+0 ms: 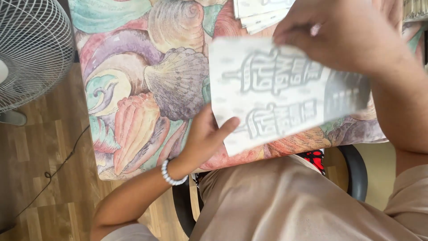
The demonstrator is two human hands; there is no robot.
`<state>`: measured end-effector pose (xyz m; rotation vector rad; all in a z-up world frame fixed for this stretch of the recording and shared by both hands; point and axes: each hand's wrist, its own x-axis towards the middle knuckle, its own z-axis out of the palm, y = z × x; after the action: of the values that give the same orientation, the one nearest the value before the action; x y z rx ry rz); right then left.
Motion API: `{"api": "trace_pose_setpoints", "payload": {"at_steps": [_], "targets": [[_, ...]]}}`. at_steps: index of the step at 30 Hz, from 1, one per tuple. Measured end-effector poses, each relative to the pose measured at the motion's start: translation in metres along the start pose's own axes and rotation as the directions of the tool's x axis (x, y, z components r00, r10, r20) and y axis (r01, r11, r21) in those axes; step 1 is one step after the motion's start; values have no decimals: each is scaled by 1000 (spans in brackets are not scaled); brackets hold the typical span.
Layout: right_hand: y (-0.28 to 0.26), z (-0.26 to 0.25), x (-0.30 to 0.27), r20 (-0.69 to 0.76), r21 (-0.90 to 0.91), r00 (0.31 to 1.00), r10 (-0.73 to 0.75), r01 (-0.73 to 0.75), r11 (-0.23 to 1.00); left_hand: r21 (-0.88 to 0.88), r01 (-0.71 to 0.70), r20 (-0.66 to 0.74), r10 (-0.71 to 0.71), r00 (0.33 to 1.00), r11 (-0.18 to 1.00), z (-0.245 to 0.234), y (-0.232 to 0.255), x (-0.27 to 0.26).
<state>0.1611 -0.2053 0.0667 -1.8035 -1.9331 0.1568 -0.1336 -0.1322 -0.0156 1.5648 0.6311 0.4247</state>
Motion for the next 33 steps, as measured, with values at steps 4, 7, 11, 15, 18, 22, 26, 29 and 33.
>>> {"api": "trace_pose_setpoints", "payload": {"at_steps": [4,7,11,15,18,22,26,29,33], "targets": [[20,60,8,103,53,992,-67,62,997,416,-404,-130,493,860,815,-41,-4,33],[36,100,7,83,43,996,-42,38,998,718,-458,136,538,832,525,-60,-11,86],[50,125,4,30,-76,998,-53,56,996,731,-536,304,502,809,422,-50,-25,119],[54,133,0,13,-121,995,-98,98,988,756,-523,329,461,824,395,-49,-40,127],[62,136,-3,28,-205,991,-134,137,969,760,-520,325,466,823,389,-49,-41,127],[48,118,-3,91,-264,984,-154,173,949,727,-544,313,504,805,418,-50,-39,124],[51,108,-5,125,-347,975,-184,217,913,748,-539,312,511,801,387,-48,-43,124],[45,94,-1,253,-327,958,-137,218,920,744,-586,352,557,752,320,-51,-41,123],[50,91,0,333,-399,936,-112,248,883,721,-654,465,541,701,228,-64,-46,122]]}}
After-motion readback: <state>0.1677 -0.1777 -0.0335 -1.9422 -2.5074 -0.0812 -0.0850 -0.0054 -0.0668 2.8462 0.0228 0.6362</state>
